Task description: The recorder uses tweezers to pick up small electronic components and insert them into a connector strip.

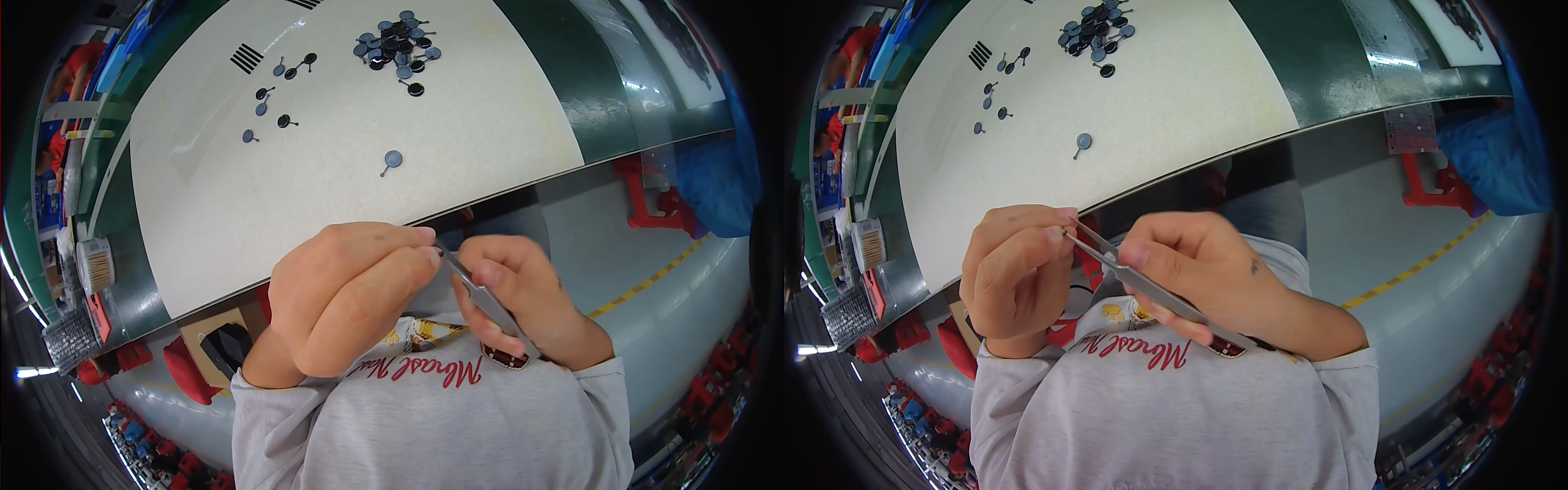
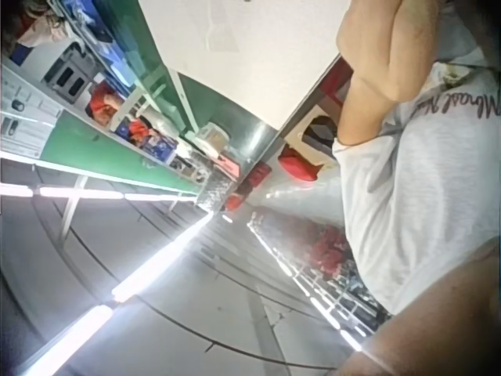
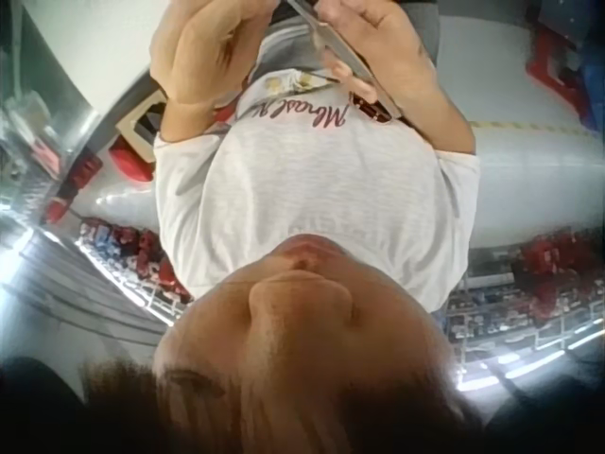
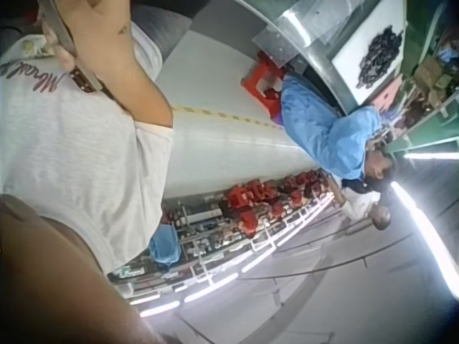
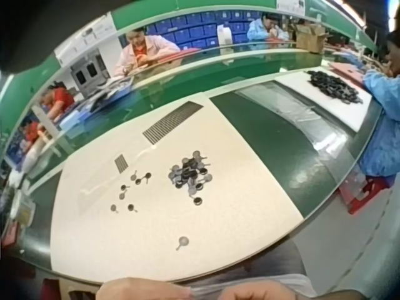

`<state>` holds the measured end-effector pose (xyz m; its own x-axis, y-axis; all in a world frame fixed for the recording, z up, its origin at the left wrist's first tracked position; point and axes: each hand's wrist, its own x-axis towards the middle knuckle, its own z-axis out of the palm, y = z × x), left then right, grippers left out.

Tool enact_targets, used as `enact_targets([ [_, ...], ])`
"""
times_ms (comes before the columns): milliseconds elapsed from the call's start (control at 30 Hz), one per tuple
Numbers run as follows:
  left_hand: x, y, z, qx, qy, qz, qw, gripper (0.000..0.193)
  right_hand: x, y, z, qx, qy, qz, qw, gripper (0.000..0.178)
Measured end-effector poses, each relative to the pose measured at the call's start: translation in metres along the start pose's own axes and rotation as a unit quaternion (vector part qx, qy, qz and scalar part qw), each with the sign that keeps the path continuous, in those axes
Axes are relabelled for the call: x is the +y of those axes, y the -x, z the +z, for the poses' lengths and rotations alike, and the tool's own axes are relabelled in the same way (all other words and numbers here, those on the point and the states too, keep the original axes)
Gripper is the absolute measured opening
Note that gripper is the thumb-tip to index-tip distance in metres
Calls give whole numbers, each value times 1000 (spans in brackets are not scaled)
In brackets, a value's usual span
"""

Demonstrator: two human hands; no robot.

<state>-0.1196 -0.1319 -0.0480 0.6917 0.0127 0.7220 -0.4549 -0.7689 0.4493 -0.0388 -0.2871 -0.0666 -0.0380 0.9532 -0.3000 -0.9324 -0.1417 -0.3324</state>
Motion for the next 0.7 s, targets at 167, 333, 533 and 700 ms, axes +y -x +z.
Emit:
enact_targets([
  [167,0,4,-1,-38,-23,9,999,21,6,-16,-21,206,658,-596,411,14],
  [333,-3,6,-2,-16,1,11,1000,22,2,-5,-10,88,199,-153,964,17],
  [533,4,6,-3,-57,-57,-35,996,27,7,-12,-17,200,676,-536,465,18],
  [700,1,8,-4,-48,-63,-32,996,26,2,-8,-4,89,97,-103,986,17],
])
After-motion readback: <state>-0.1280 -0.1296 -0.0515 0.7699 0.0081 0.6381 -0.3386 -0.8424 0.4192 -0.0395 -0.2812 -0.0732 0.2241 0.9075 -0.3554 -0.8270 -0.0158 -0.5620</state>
